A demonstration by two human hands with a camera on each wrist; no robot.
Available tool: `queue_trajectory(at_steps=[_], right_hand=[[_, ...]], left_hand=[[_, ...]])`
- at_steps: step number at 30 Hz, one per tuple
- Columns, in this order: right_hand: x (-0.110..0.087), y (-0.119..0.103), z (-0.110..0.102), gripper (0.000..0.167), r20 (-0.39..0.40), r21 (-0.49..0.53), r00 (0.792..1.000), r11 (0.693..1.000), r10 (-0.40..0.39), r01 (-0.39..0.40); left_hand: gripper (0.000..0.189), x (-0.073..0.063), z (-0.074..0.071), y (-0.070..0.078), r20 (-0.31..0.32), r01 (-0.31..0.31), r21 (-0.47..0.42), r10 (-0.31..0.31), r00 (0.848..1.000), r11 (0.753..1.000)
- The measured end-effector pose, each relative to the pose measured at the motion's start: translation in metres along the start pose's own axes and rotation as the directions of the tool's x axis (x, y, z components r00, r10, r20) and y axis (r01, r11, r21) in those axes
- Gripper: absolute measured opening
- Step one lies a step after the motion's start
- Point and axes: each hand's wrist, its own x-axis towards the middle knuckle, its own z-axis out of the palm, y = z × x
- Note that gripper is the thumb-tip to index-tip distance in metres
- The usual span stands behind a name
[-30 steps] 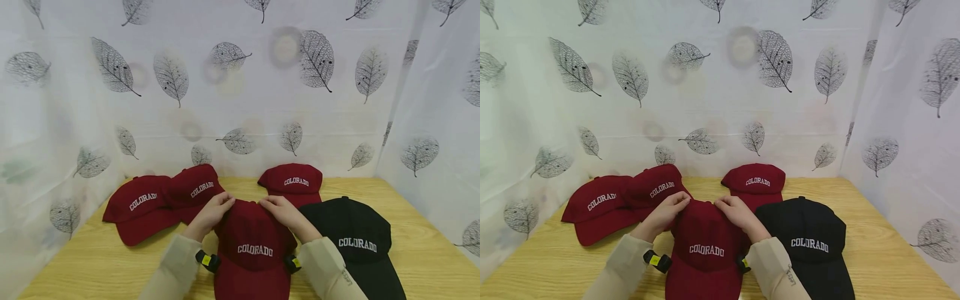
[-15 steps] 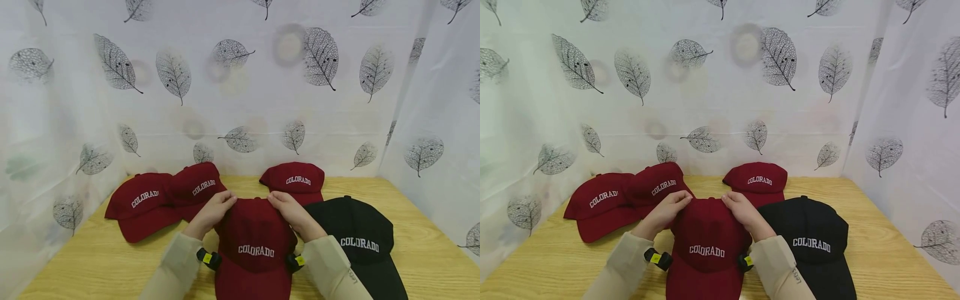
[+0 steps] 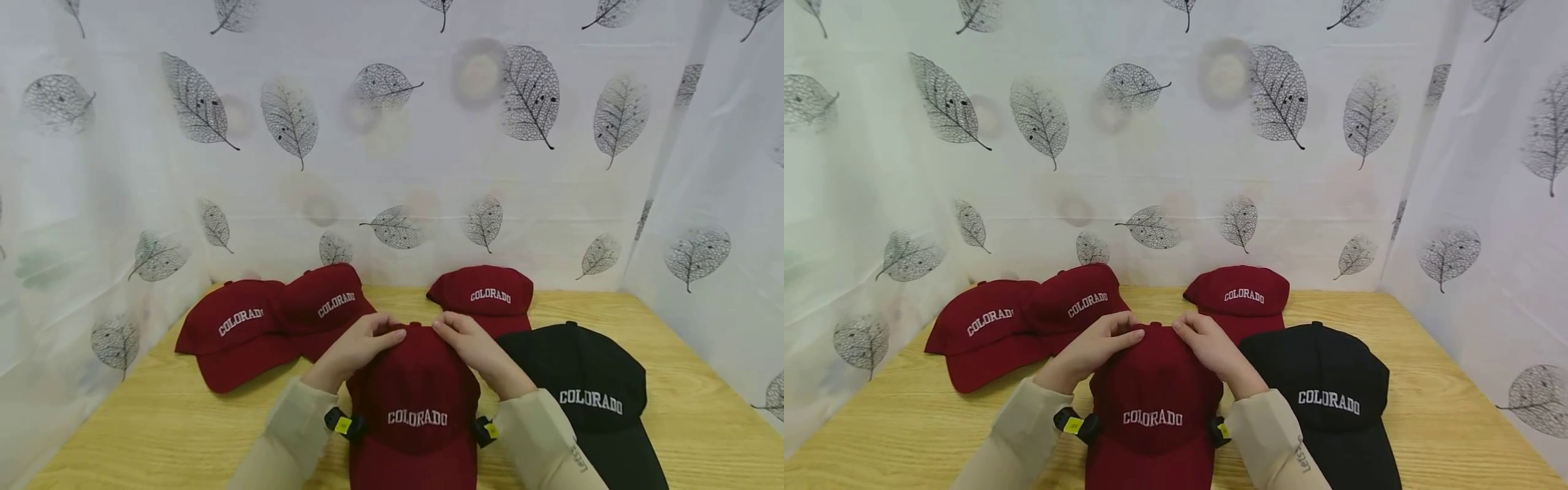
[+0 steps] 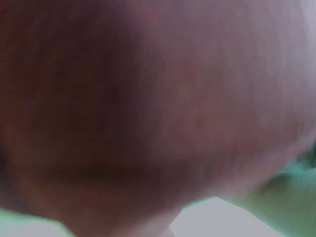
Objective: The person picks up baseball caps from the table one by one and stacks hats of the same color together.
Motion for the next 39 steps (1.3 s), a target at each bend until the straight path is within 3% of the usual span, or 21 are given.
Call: queue_trajectory(at_steps=[4,7,14,19,24,29,34,39], right_hand=[[-0.004,0.002,-0.011,0.029,0.094,-0.02,0.996,1.0,-0.014,0.016],[-0.007,0.001,-0.018,0.026,0.127,0.013,0.991,0.999,-0.051,0.05],[-0.008,-0.001,-0.021,0.026,0.128,0.166,0.986,0.983,-0.104,0.082],[-0.008,0.0,-0.021,0.026,0.064,0.165,0.996,0.985,-0.068,0.056],[-0.007,-0.001,-0.021,0.028,0.01,0.045,1.0,0.999,-0.026,0.026],[-0.007,0.0,-0.02,0.027,-0.032,-0.063,0.999,0.998,-0.013,0.011],[-0.006,0.005,-0.02,0.022,-0.083,-0.148,0.997,0.989,0.004,-0.016],[-0.005,0.011,-0.021,0.014,-0.123,-0.177,0.992,0.983,0.026,-0.047]], left_hand=[[0.017,0.0,0.001,0.002,-0.063,-0.021,-0.026,0.02,0.998,0.999],[0.016,-0.001,-0.002,0.002,-0.074,-0.024,-0.027,0.022,0.997,0.999],[0.026,-0.003,-0.013,-0.005,0.066,0.062,-0.024,-0.06,0.996,0.998],[0.027,-0.004,-0.019,-0.01,0.113,0.108,-0.083,-0.098,0.989,0.991],[0.027,-0.002,-0.02,-0.012,0.031,0.076,-0.021,-0.075,0.997,0.997],[0.025,0.002,-0.017,-0.013,-0.071,0.081,0.056,-0.076,0.995,0.995],[0.018,0.003,-0.015,-0.018,-0.199,0.106,0.155,-0.074,0.977,0.982],[0.007,0.003,-0.015,-0.024,-0.258,0.148,0.148,-0.106,0.96,0.978]])
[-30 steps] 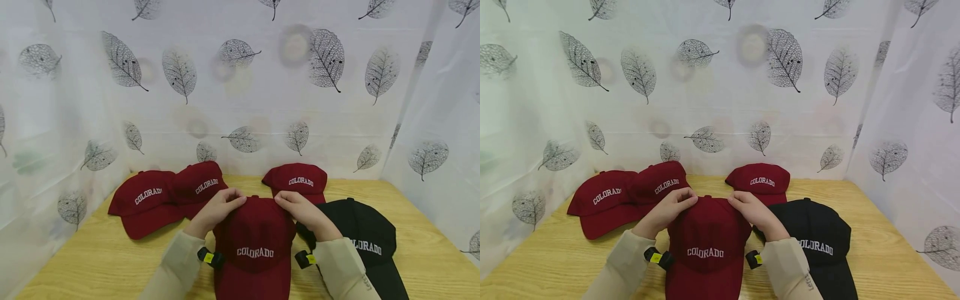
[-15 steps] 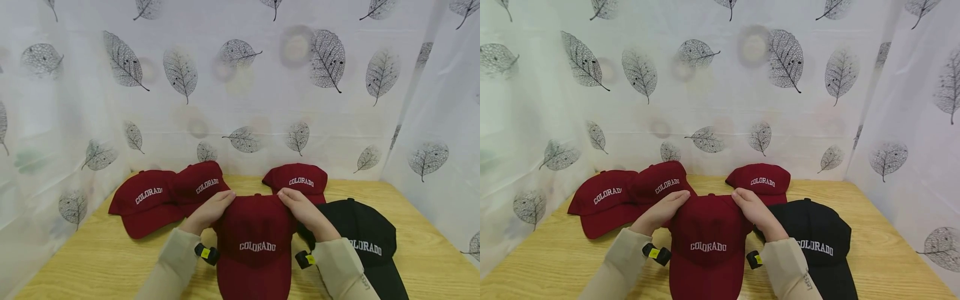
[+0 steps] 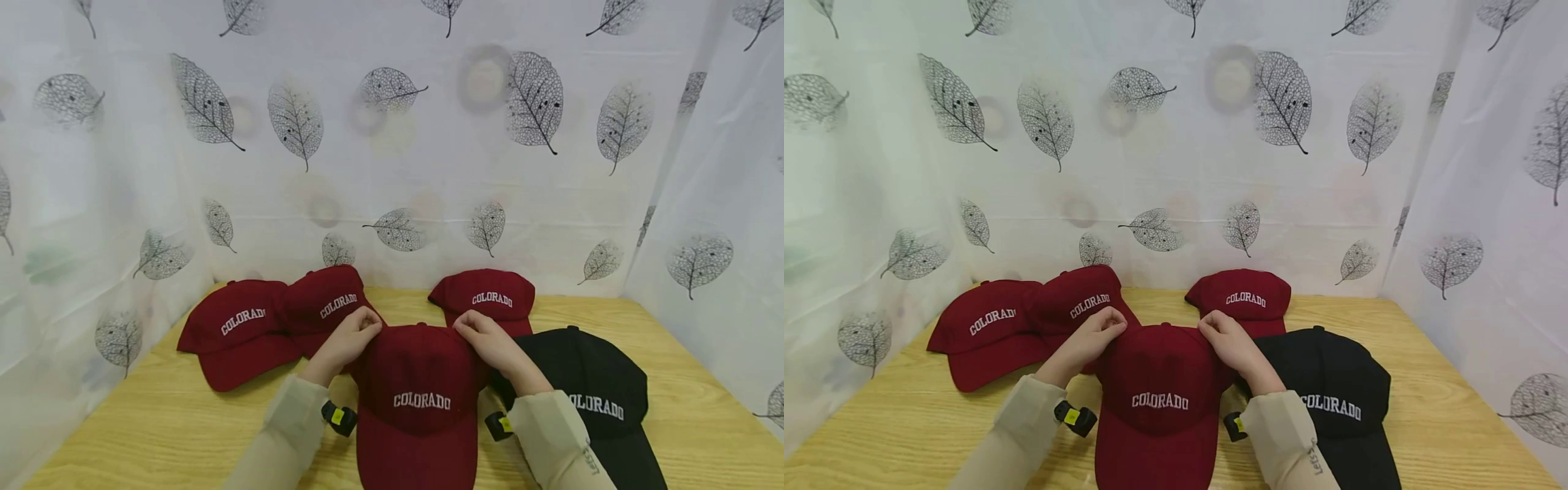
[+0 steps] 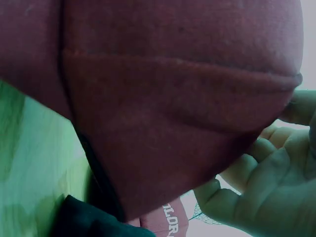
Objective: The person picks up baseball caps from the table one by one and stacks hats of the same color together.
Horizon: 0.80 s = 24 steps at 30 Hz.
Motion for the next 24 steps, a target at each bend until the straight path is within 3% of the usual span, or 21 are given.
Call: queue_trajectory(at_steps=[5,17,20,24], right_hand=[[0.002,0.005,0.002,0.008,-0.022,-0.029,1.0,1.0,0.012,-0.012],[0.002,0.007,0.003,0.016,0.0,-0.045,0.999,0.998,0.042,-0.042],[-0.007,-0.011,0.002,0.015,0.009,-0.055,0.999,0.998,0.039,-0.039],[-0.006,-0.007,0.002,0.015,0.008,-0.063,0.999,0.997,0.044,-0.044]], left_hand=[[0.004,0.001,0.001,-0.005,-0.004,0.003,-0.008,-0.003,1.0,1.0],[0.009,0.002,0.002,-0.01,0.023,0.01,0.042,-0.011,1.0,0.999],[0.007,0.003,0.001,-0.01,0.008,0.009,0.043,-0.01,1.0,0.999],[0.006,0.003,-0.003,-0.01,-0.048,0.028,0.069,-0.025,0.999,0.997]])
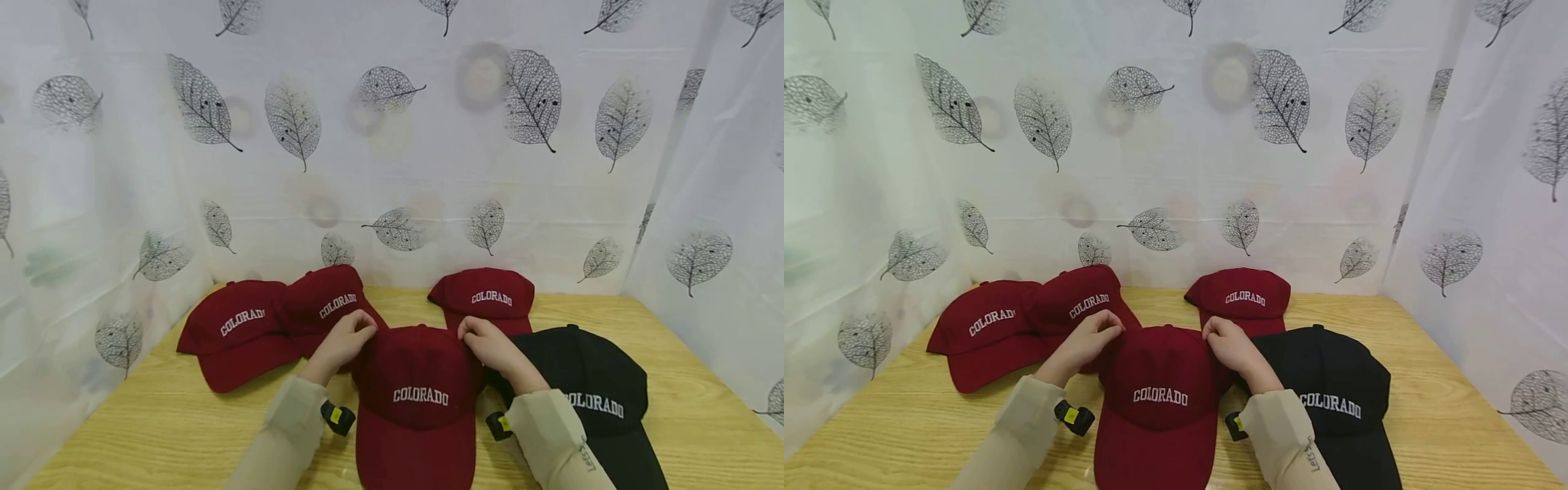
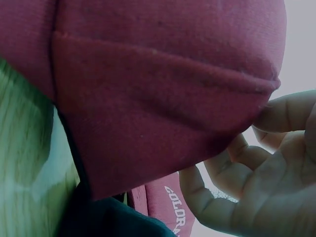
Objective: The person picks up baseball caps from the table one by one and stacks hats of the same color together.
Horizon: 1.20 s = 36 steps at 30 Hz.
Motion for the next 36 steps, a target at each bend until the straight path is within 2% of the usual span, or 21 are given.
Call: queue_trajectory(at_steps=[3,7,9,12,16,21,29,33,36], right_hand=[[0.008,0.017,0.002,0.015,-0.01,0.002,1.0,1.0,0.003,-0.003],[0.009,0.018,0.002,0.015,-0.013,0.01,1.0,1.0,0.0,0.0],[0.008,0.017,0.002,0.015,-0.012,0.014,1.0,1.0,0.001,-0.001],[0.008,0.015,0.001,0.015,-0.013,0.016,1.0,1.0,0.008,-0.007],[0.009,0.016,0.001,0.015,-0.014,0.01,1.0,1.0,0.02,-0.02],[0.009,0.017,0.001,0.016,-0.02,0.002,0.999,0.999,0.035,-0.035],[0.009,0.016,0.001,0.015,-0.015,0.003,1.0,1.0,0.023,-0.023],[0.009,0.016,0.001,0.015,-0.017,0.0,0.999,0.999,0.034,-0.034],[0.009,0.018,0.002,0.016,-0.015,-0.001,0.999,0.999,0.038,-0.038]], left_hand=[[0.009,0.0,-0.005,0.0,-0.07,0.02,0.009,-0.02,0.997,1.0],[0.013,0.002,-0.014,-0.002,-0.185,0.05,-0.035,-0.055,0.981,0.998],[0.015,0.002,-0.018,-0.005,-0.246,0.064,-0.071,-0.08,0.966,0.995],[0.019,0.003,-0.024,-0.009,-0.342,0.073,-0.116,-0.109,0.933,0.991],[0.023,0.003,-0.032,-0.016,-0.418,0.089,-0.182,-0.159,0.894,0.979],[0.028,0.004,-0.04,-0.024,-0.447,0.133,-0.233,-0.228,0.865,0.963],[0.038,0.003,-0.046,-0.031,-0.479,0.149,-0.313,-0.292,0.828,0.938],[0.044,0.003,-0.047,-0.034,-0.481,0.18,-0.394,-0.369,0.795,0.901],[0.049,0.003,-0.048,-0.035,-0.467,0.187,-0.461,-0.416,0.78,0.867]])
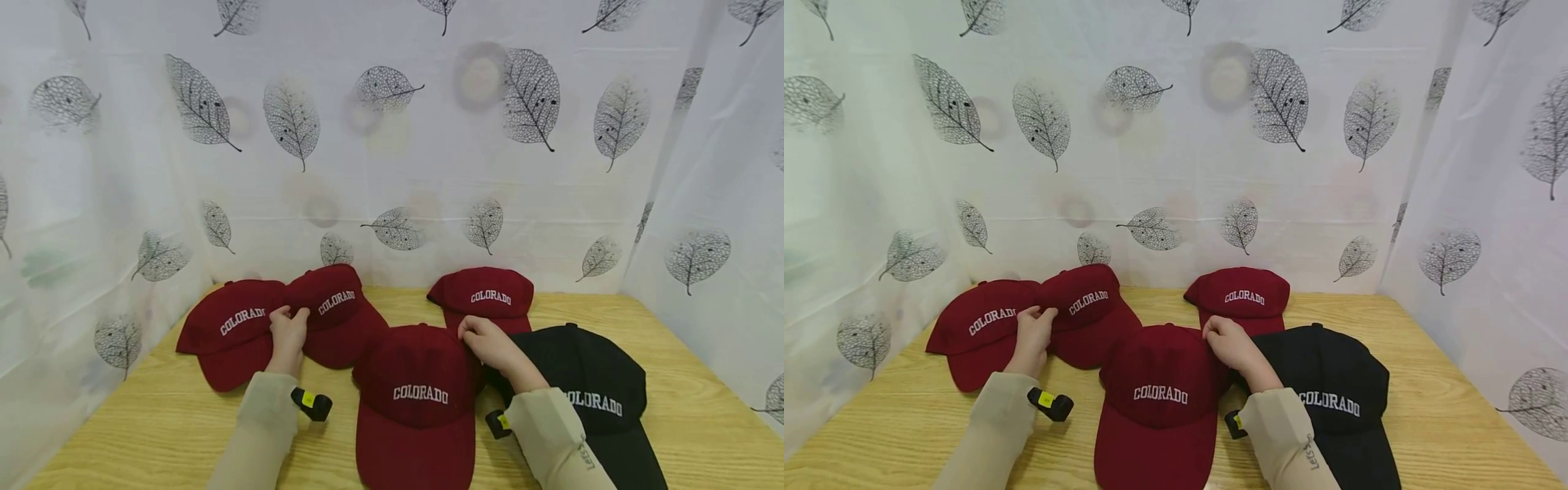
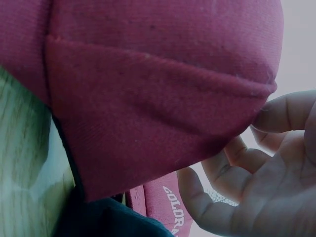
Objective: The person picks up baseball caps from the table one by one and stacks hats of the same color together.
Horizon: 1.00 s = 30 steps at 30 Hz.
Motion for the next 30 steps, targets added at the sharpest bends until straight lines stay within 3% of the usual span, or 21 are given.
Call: queue_trajectory(at_steps=[5,17,26,30], right_hand=[[0.0007,0.0008,0.0002,0.016,0.0,-0.003,1.0,1.0,-0.003,0.003],[-0.0009,-0.0031,-0.0004,0.015,0.004,-0.005,1.0,1.0,-0.01,0.01],[0.0004,-0.0024,0.0005,0.015,0.007,-0.008,1.0,1.0,-0.017,0.017],[0.0006,-0.0026,0.0011,0.015,0.013,-0.008,1.0,1.0,-0.014,0.014]], left_hand=[[0.056,-0.0008,-0.0016,0.0011,0.003,0.054,-0.069,-0.054,0.999,0.996],[0.069,-0.0056,-0.0032,0.0023,0.045,0.175,-0.092,-0.171,0.984,0.98],[0.08,-0.007,-0.0088,0.0054,0.177,0.287,-0.185,-0.256,0.951,0.94],[0.081,-0.0064,-0.0101,0.0051,0.207,0.321,-0.226,-0.276,0.939,0.92]])
